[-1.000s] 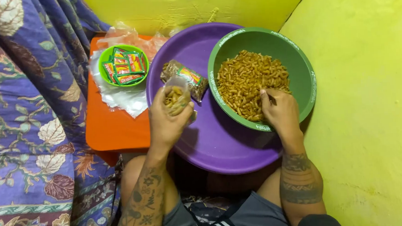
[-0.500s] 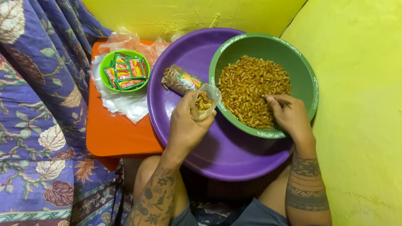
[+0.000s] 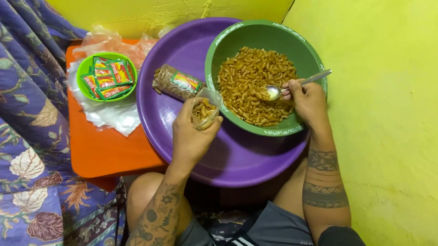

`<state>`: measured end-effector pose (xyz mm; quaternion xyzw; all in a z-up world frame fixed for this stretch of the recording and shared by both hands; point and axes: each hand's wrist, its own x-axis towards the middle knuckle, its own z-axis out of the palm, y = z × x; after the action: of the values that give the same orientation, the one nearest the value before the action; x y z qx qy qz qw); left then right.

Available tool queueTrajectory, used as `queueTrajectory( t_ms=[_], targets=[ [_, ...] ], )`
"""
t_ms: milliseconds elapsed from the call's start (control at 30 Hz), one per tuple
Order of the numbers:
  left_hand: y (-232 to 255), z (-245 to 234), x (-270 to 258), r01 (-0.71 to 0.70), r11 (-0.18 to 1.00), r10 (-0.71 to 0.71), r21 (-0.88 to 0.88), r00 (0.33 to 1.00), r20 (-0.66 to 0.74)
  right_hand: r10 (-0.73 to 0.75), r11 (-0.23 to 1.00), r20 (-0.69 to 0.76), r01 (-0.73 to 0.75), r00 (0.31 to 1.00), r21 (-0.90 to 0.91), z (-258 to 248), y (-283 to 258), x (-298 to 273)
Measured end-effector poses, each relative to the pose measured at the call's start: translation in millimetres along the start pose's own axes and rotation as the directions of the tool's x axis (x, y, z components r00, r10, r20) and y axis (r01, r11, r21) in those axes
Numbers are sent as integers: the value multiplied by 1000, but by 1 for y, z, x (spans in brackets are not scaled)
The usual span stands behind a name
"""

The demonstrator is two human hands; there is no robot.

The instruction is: The person packages snacks by scooping them from a large bowl into small plastic bags with a spoon. The person holds each plastic bag open with one hand while using the spoon to fill it, occasionally pressing the snacks down and shaking the bag to settle the contents.

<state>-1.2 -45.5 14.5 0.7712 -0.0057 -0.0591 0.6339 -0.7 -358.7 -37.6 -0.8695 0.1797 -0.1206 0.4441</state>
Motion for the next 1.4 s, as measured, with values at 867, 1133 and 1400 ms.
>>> queueTrajectory(
  t_ms=[867,1133,1400],
  targets=[
    [-84,19,0,-153,982,143,114,986,84,-643,764,6,641,766,75,67,-101,-95],
    [-81,22,4,-219,974,220,50,975,-10,-673,735,101,647,733,204,66,-103,-100],
    [-91,26,6,-218,975,219,46,976,-21,-611,788,141,580,779,206,50,-111,-99]
  ],
)
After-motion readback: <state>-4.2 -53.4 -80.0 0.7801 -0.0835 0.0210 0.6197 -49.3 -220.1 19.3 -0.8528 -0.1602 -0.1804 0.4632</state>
